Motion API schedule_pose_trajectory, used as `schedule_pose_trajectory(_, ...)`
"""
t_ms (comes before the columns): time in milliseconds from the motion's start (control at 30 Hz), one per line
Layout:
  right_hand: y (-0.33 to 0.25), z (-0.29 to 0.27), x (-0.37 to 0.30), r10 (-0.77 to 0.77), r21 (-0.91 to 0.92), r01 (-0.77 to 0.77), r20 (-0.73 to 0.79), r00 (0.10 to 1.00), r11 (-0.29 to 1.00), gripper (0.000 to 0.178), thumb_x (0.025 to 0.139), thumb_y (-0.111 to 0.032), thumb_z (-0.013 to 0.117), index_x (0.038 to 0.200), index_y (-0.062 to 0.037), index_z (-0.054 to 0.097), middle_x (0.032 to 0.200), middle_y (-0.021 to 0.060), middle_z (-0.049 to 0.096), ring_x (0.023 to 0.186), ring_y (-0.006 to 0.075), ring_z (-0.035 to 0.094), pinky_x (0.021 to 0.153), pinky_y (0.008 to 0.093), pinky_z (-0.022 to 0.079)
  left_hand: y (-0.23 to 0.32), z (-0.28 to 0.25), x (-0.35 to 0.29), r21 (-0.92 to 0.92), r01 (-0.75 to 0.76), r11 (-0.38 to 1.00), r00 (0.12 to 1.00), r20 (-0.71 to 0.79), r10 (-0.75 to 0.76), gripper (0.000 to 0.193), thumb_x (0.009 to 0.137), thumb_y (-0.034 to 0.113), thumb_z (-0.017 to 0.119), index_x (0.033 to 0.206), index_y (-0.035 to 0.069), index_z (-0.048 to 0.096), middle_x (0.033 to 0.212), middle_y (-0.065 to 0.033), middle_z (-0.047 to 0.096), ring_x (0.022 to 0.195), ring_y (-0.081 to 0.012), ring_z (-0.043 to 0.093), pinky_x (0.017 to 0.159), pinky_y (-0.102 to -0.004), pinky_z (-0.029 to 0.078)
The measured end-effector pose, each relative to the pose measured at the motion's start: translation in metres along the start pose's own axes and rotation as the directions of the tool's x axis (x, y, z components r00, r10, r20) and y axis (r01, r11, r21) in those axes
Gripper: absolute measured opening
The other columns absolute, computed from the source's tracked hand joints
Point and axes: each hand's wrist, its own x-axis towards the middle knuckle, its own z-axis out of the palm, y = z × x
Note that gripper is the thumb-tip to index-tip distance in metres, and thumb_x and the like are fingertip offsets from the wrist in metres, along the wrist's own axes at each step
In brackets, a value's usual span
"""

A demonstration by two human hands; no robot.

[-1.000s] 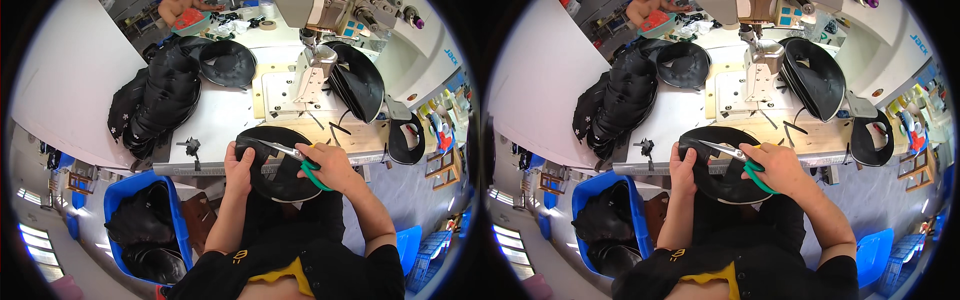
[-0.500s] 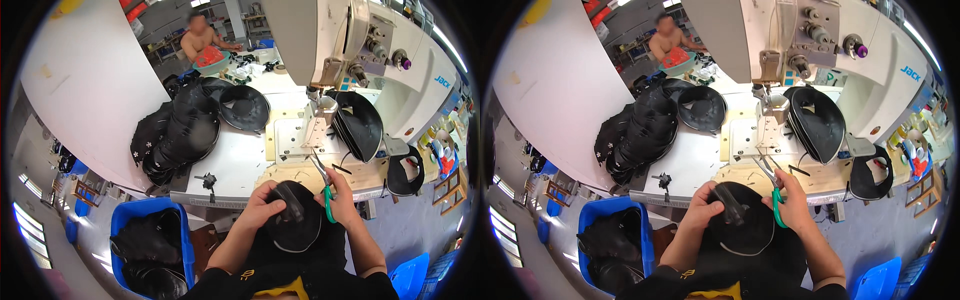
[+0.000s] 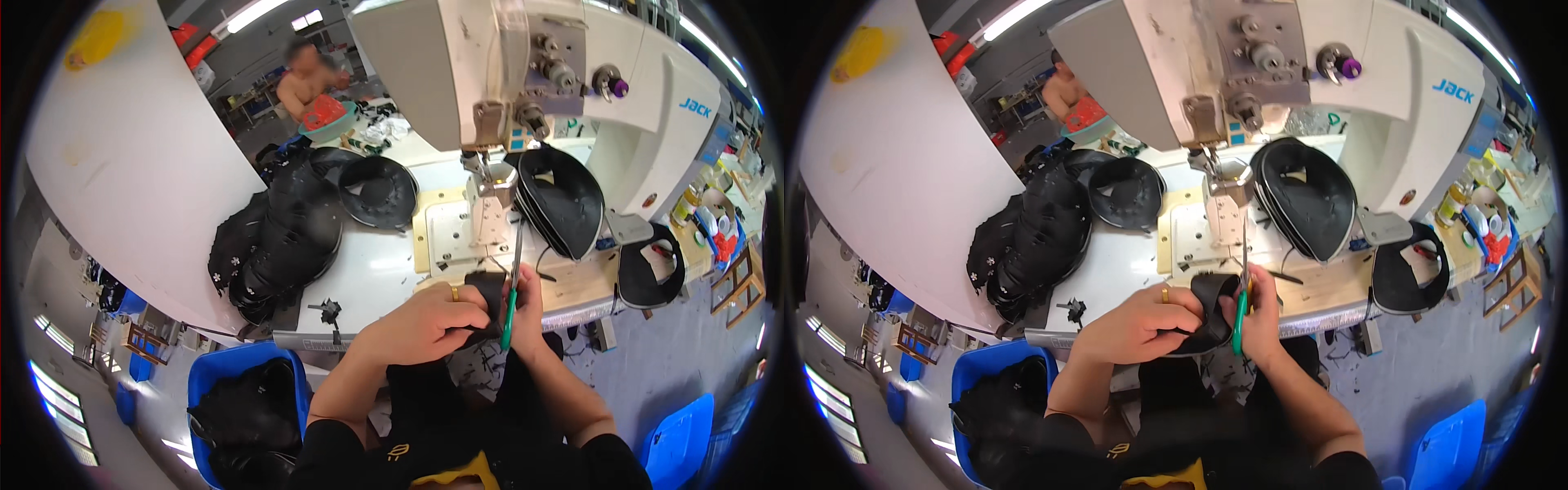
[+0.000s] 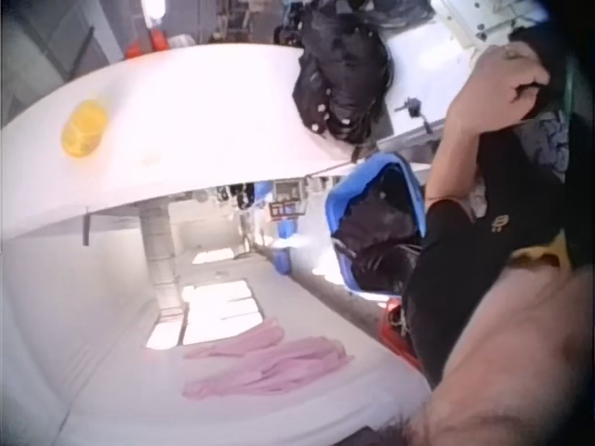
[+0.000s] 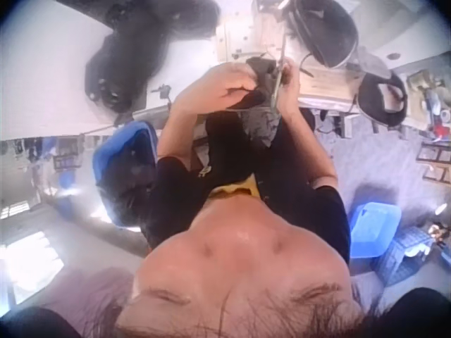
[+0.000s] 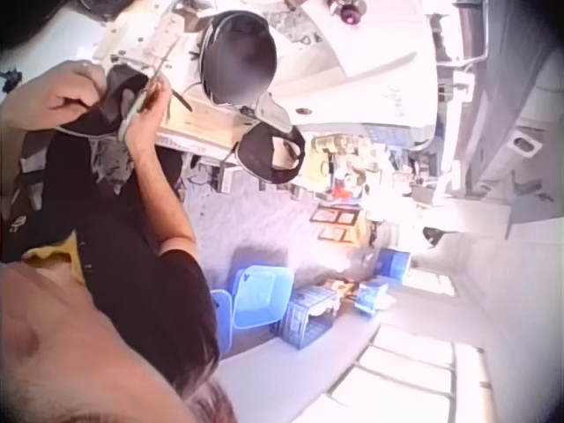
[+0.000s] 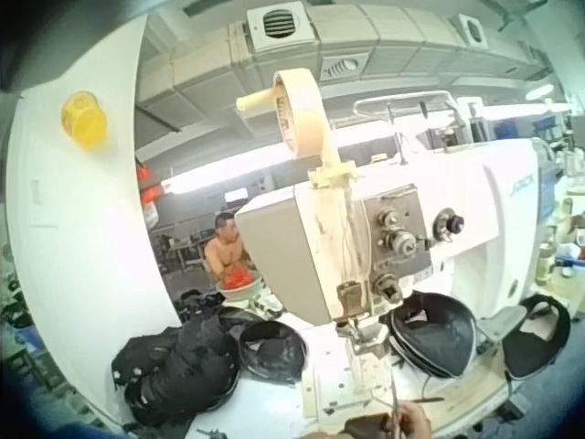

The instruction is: The person uses green-handled scissors to trim the edges of black fabric pieces on a workbench. They handle the items one at a time, cutting away excess material and placing the trimmed pieces into a blue bin.

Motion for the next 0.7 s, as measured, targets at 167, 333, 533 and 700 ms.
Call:
schedule_pose_trajectory(167,0.016,-0.008,0.018,-0.089,0.035,0.095,-0.140,0.986,0.995,0.074,0.069,0.017,0.057,0.134,-0.0061,0.032,0.117,0.0075,0.044,0.103,0.0176,0.046,0.091,0.0280,0.038,0.001,0.024,-0.005,0.499,-0.089,0.862,0.976,-0.127,0.174,0.021,0.055,0.002,0.068,0.072,0.013,0.063,0.089,0.0010,0.055,0.086,-0.0210,0.054,0.075,-0.0349,0.041)
schedule_pose_trajectory(333,0.006,-0.014,0.016,-0.073,0.057,0.087,-0.205,0.976,0.995,0.076,0.066,0.018,0.058,0.134,-0.0061,0.033,0.115,0.0070,0.045,0.096,0.0150,0.049,0.083,0.0276,0.043,-0.028,0.028,-0.029,0.647,-0.005,0.762,0.732,-0.517,0.444,0.021,0.056,0.000,0.068,0.072,0.013,0.065,0.096,-0.0046,0.053,0.088,-0.0268,0.052,0.072,-0.0344,0.044)
schedule_pose_trajectory(533,-0.028,-0.019,0.000,-0.257,-0.236,0.258,0.035,0.966,0.937,0.068,0.059,0.000,0.077,0.121,-0.0062,0.049,0.094,0.0109,0.058,0.073,0.0202,0.060,0.065,0.0313,0.050,-0.062,0.045,-0.011,0.335,0.039,0.941,0.402,-0.868,0.292,0.029,0.074,-0.009,0.061,0.100,0.003,0.055,0.102,-0.0135,0.052,0.092,-0.0234,0.054,0.078,-0.0297,0.046)
schedule_pose_trajectory(700,-0.030,-0.011,-0.004,-0.161,-0.128,0.166,0.050,0.986,0.978,0.056,0.066,0.004,0.068,0.117,-0.0090,0.047,0.070,0.0071,0.052,0.061,0.0180,0.054,0.059,0.0294,0.044,-0.100,0.066,-0.008,-0.235,0.212,0.949,0.490,-0.814,-0.311,0.057,0.078,-0.004,0.064,0.128,-0.002,0.037,0.112,-0.0123,0.054,0.096,-0.0169,0.055,0.084,-0.0282,0.045)
